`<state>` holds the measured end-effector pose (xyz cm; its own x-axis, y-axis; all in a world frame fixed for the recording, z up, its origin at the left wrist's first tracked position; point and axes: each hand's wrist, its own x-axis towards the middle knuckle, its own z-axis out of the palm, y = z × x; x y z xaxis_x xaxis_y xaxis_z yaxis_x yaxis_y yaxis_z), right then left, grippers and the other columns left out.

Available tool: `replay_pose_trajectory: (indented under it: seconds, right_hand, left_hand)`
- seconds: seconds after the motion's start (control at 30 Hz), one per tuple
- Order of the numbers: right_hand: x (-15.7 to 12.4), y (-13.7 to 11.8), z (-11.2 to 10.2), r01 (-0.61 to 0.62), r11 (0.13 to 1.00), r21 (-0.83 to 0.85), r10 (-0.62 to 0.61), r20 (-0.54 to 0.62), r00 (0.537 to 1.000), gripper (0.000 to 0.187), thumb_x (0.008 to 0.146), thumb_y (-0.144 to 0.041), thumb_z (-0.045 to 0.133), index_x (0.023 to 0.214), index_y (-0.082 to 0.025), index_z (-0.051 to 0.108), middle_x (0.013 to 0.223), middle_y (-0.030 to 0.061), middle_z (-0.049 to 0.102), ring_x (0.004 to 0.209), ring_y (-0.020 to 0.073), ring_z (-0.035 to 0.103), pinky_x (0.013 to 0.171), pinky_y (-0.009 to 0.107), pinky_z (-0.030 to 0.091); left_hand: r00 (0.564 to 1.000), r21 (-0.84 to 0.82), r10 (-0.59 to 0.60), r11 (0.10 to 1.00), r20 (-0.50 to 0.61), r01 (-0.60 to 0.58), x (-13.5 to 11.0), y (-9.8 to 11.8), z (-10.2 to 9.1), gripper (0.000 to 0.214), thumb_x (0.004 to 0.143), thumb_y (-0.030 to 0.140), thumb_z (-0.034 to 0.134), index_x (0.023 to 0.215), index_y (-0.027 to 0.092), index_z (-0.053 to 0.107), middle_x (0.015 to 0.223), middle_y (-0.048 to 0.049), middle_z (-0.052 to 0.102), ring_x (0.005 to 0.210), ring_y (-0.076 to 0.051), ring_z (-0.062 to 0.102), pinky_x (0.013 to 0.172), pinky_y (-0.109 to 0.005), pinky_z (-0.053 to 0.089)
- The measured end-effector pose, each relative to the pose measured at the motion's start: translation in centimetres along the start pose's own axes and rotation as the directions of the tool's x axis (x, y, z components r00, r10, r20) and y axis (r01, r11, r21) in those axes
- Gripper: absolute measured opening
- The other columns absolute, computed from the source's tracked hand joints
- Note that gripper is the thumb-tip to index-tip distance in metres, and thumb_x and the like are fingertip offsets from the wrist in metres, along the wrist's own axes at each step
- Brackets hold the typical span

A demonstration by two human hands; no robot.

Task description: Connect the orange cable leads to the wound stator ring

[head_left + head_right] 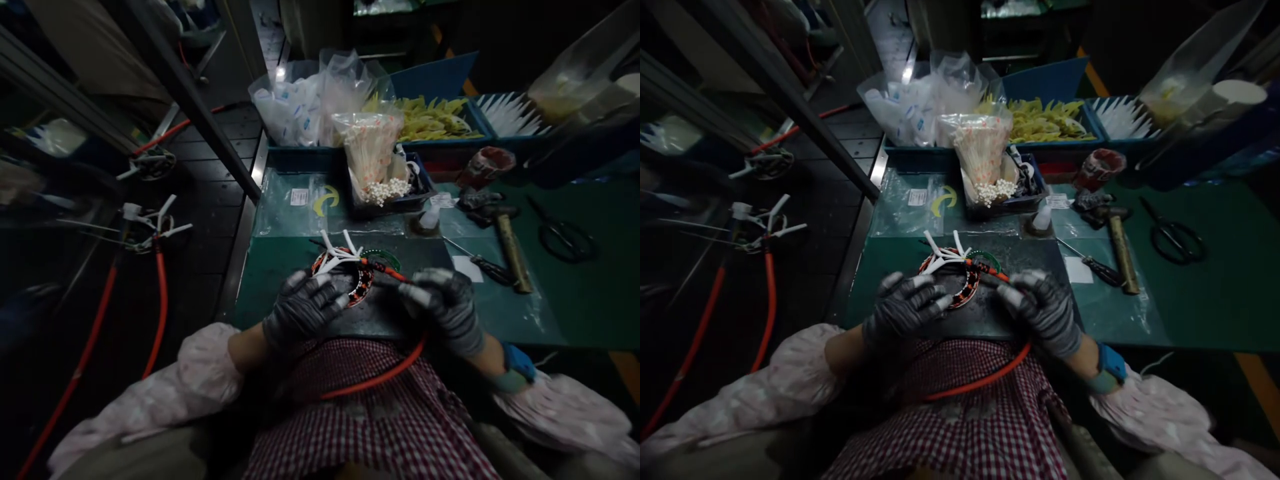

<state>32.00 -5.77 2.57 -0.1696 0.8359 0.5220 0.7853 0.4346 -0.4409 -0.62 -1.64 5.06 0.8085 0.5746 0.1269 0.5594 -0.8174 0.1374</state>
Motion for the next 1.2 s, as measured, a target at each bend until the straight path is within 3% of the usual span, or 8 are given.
replay_pose_trajectory:
  seconds: [0.17,0.27,0.33,0.47,0.63,0.8,0.93,1.2]
  right_hand:
    - [0.7,-1.3,0.2,0.232,0.972,0.048,-0.237,0.178,0.955,0.026,0.108,-0.03,0.061,0.114,-0.037,0.085,0.095,0.0034,0.08,0.09,0.0225,0.075,0.082,0.039,0.066]
    - [2.2,-0.6,-0.6,0.142,0.989,0.034,-0.143,0.021,0.989,0.017,0.104,-0.039,0.069,0.11,-0.035,0.084,0.103,0.0053,0.078,0.096,0.0247,0.076,0.084,0.044,0.068]
    - [3.9,0.1,-1.0,0.087,0.996,0.026,-0.086,-0.039,0.996,0.022,0.102,-0.043,0.072,0.119,-0.034,0.083,0.119,0.0081,0.075,0.112,0.0283,0.074,0.094,0.048,0.068]
    - [7.2,1.8,-0.5,0.154,0.979,0.135,-0.177,0.18,0.968,0.034,0.11,-0.049,0.061,0.13,-0.031,0.082,0.128,0.0095,0.074,0.108,0.025,0.075,0.089,0.041,0.067]
    - [6.3,3.5,0.8,0.006,0.961,0.277,-0.069,0.219,0.973,0.037,0.113,-0.049,0.056,0.124,-0.027,0.083,0.109,0.0076,0.08,0.091,0.0215,0.076,0.083,0.039,0.065]
    - [4.1,2.7,0.8,-0.198,0.889,0.413,0.129,0.19,0.973,0.03,0.11,-0.045,0.062,0.118,-0.025,0.082,0.105,0.0058,0.084,0.094,0.023,0.078,0.088,0.041,0.066]
    - [3.2,0.7,-0.2,-0.19,0.92,0.342,0.088,0.292,0.952,0.036,0.109,-0.049,0.061,0.128,-0.027,0.081,0.115,0.0087,0.081,0.1,0.0259,0.078,0.091,0.045,0.067]
    - [3.4,-2.0,-2.8,0.01,1.0,-0.025,-0.011,-0.06,0.998,0.028,0.096,-0.029,0.072,0.122,-0.028,0.082,0.156,0.0113,0.062,0.142,0.0363,0.062,0.117,0.059,0.058]
  left_hand:
    - [0.996,0.021,0.072,0.997,0.043,-0.073,0.2,-0.6,-0.7,0.036,0.108,0.016,0.055,0.133,0.034,0.074,0.116,-0.002,0.084,0.111,-0.026,0.074,0.104,-0.047,0.05]
    - [0.987,0.013,0.161,0.987,0.015,-0.161,1.7,-1.7,-2.5,0.026,0.114,0.036,0.054,0.131,0.037,0.075,0.109,0.002,0.084,0.1,-0.019,0.072,0.099,-0.039,0.049]
    - [0.99,0.022,0.138,0.99,-0.039,-0.138,3.4,-2.2,-3.8,0.033,0.113,0.049,0.057,0.141,0.037,0.07,0.122,0.0009,0.082,0.114,-0.021,0.07,0.108,-0.041,0.045]
    - [1.0,0.038,0.029,0.999,0.01,-0.029,8.0,-2.5,-5.2,0.062,0.1,0.06,0.072,0.153,0.029,0.062,0.145,-0.0071,0.073,0.143,-0.035,0.056,0.127,-0.057,0.029]
    - [0.978,-0.041,0.031,0.999,0.206,-0.023,12.3,-3.0,-5.2,0.051,0.099,0.045,0.074,0.145,0.024,0.07,0.14,-0.0114,0.073,0.137,-0.035,0.061,0.126,-0.058,0.035]
    - [0.971,-0.027,0.096,0.995,0.217,-0.092,13.3,-3.1,-5.3,0.034,0.107,0.027,0.055,0.134,0.027,0.077,0.132,-0.01,0.076,0.136,-0.034,0.064,0.131,-0.066,0.031]
    - [0.975,-0.066,0.147,0.988,0.168,-0.138,12.3,-3.5,-4.6,0.033,0.107,0.025,0.053,0.129,0.028,0.077,0.133,-0.0091,0.078,0.136,-0.032,0.066,0.133,-0.067,0.03]
    - [0.987,-0.176,0.159,0.971,-0.018,-0.159,11.3,-4.1,-4.2,0.03,0.104,0.023,0.053,0.128,0.025,0.072,0.127,-0.006,0.081,0.128,-0.024,0.072,0.138,-0.06,0.022]
